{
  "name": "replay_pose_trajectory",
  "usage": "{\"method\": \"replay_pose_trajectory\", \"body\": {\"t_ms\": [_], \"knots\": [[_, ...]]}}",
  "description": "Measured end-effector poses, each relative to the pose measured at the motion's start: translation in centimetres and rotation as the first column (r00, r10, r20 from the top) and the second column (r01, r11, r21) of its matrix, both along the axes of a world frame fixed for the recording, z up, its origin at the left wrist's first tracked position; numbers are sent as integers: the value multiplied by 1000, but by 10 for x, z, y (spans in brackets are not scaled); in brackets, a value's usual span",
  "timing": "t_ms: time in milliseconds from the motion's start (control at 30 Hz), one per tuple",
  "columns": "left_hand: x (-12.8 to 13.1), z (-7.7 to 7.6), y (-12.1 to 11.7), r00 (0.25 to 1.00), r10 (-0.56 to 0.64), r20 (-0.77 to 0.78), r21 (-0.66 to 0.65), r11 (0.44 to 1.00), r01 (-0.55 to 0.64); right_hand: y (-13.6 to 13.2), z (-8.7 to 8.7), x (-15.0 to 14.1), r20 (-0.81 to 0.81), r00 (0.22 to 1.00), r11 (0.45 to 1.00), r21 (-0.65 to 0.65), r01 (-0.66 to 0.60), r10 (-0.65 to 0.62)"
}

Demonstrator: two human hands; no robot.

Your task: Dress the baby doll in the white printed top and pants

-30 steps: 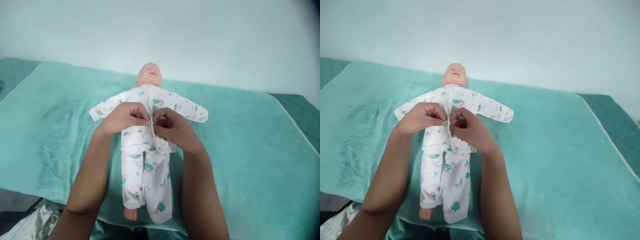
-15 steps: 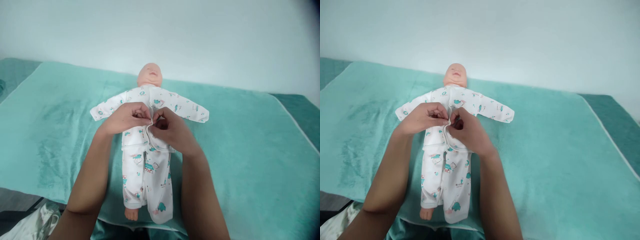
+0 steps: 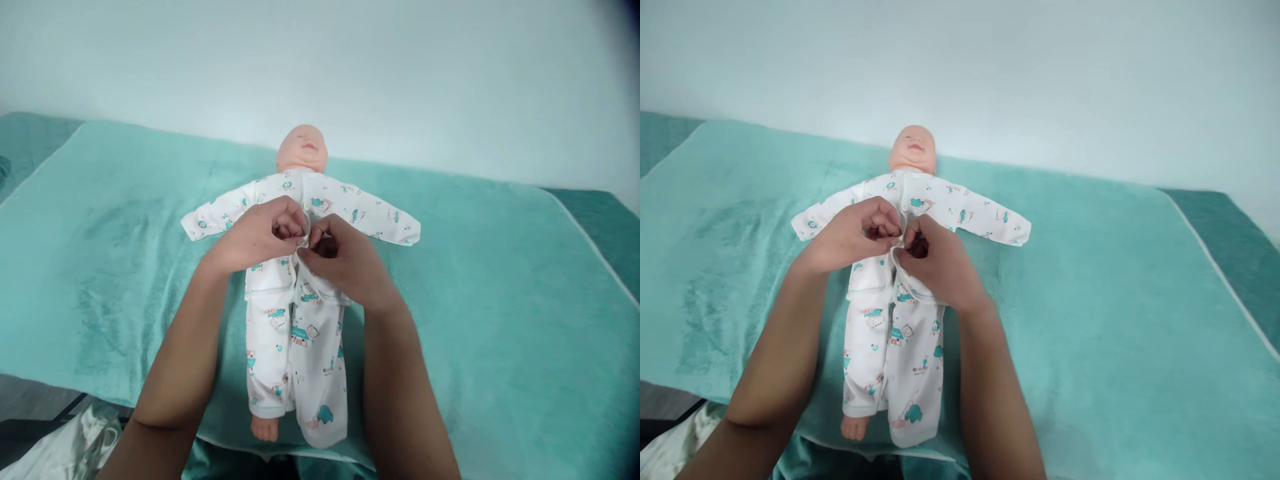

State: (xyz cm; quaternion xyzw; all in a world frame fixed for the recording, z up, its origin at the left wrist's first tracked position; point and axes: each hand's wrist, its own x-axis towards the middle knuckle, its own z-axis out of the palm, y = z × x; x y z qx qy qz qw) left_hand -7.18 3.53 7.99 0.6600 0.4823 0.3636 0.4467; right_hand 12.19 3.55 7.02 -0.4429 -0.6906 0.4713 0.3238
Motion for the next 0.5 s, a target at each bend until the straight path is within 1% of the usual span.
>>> {"method": "replay_pose_trajectory", "body": {"t_ms": [100, 267, 400, 500], "knots": [[0, -1, 0, 1000, 11, 24, -5, 1000, -11, 0, 0, 0, -25, 1000, 999, -32, -2, 1], [-1, -2, 2, 995, 0, 100, -41, 999, 5, 2, -2, 1, -75, 997, 996, -91, -1, -6], [-1, -6, 4, 980, 17, 197, -20, 1000, -13, 3, -1, 5, -149, 989, 986, -164, -28, 4], [-1, -8, 6, 968, 9, 250, -15, 1000, -5, 4, 0, 7, -168, 986, 978, -206, -38, 3]]}}
